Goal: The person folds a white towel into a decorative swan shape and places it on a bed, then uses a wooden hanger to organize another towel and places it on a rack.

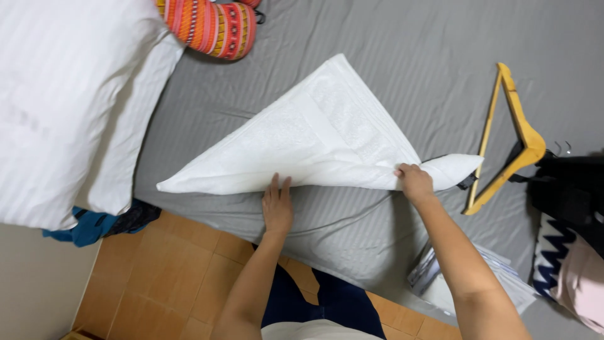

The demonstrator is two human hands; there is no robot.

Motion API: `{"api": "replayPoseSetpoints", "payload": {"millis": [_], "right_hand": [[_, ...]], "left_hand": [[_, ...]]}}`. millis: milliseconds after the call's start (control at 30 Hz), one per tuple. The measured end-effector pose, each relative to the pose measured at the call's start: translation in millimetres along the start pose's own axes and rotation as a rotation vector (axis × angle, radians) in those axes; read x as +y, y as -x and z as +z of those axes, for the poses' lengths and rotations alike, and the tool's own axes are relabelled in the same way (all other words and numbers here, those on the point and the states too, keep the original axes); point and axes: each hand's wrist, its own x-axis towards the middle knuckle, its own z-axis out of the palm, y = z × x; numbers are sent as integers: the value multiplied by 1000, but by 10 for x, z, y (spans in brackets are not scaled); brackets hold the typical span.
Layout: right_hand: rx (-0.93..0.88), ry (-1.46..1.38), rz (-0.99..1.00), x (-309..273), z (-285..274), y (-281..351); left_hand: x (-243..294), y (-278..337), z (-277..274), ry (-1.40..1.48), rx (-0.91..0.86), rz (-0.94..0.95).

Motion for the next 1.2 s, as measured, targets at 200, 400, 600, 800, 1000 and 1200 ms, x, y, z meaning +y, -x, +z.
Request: {"api": "replayPoseSetpoints", "payload": {"millis": [200, 400, 600, 800, 1000, 1200], "right_hand": [[60, 66, 117, -355, -141, 183], [200, -82, -112, -1443, 277, 531], [245, 24, -232, -2848, 385, 305], [94, 185, -30, -2708, 508, -145], [-265, 116, 89, -2763, 329, -653], [-594, 187, 221, -2797, 232, -1103]], "left_hand": [[-599, -132, 22, -35, -9, 102], [-890, -685, -59, 4, -28, 293], [-931, -1368, -535, 189, -319, 438], [-1164, -1967, -354, 306, -867, 437], [-1264, -2100, -392, 386, -881, 302], [-1509, -1424, -952, 252, -224, 391]]}}
